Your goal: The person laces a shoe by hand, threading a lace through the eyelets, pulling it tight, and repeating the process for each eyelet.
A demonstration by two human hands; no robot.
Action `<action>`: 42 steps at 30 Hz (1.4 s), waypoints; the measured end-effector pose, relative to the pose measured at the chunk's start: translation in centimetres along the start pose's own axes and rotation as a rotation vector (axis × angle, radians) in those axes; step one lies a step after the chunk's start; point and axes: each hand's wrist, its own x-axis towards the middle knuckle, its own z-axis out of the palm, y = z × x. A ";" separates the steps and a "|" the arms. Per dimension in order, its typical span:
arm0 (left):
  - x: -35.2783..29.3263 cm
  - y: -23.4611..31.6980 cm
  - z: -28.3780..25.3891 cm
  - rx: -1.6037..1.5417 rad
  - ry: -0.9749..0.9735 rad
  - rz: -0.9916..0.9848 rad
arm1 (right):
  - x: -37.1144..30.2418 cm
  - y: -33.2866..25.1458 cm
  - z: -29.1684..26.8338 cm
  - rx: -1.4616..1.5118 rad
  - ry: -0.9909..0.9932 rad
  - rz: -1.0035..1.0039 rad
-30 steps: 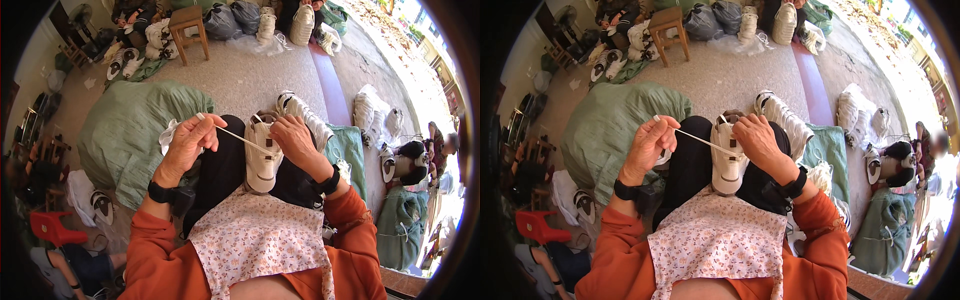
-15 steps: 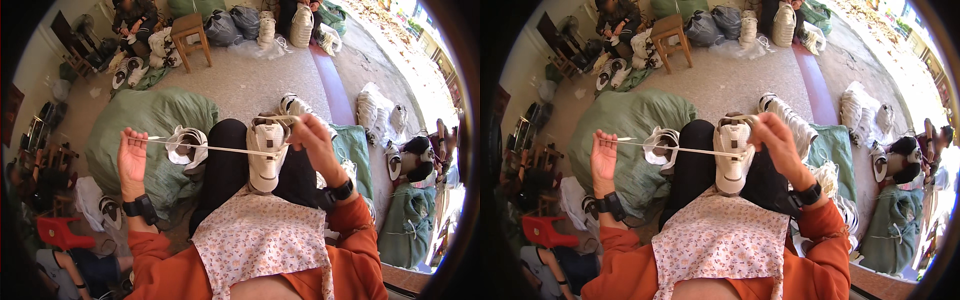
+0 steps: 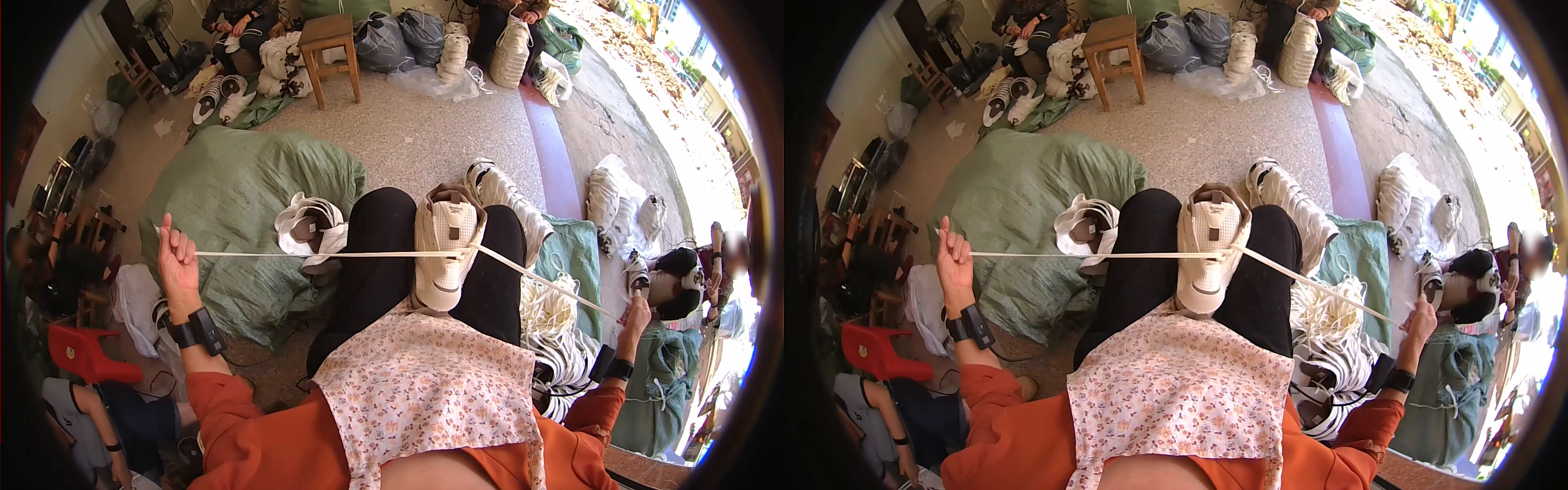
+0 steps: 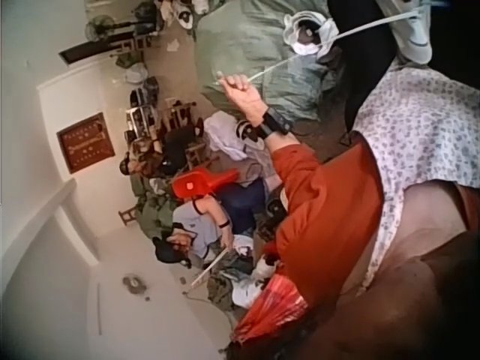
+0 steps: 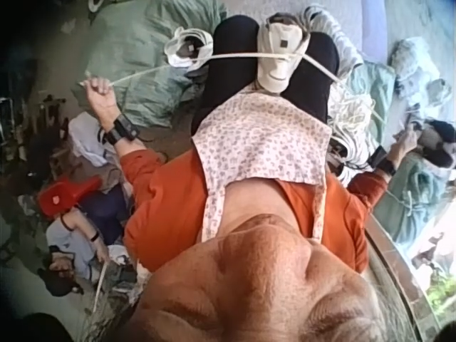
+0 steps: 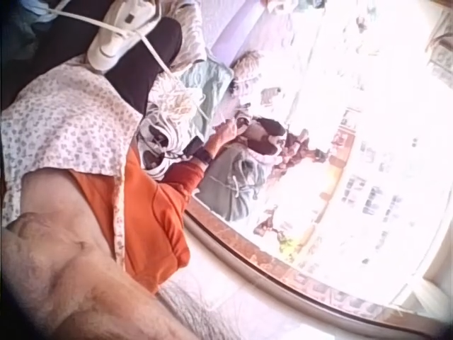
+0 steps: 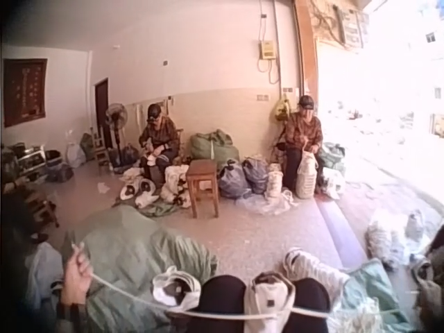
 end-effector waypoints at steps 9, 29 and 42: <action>-1.4 -5.4 11.4 0.671 -0.216 -0.087 | -10.8 -8.8 14.4 -0.155 -0.731 -0.178; -10.1 -24.0 19.3 1.349 -1.282 0.594 | -24.8 -15.6 26.5 -0.256 -1.302 -0.354; -9.7 -21.6 21.9 1.308 -1.166 0.520 | -23.6 -16.5 27.3 -0.441 -0.935 -1.279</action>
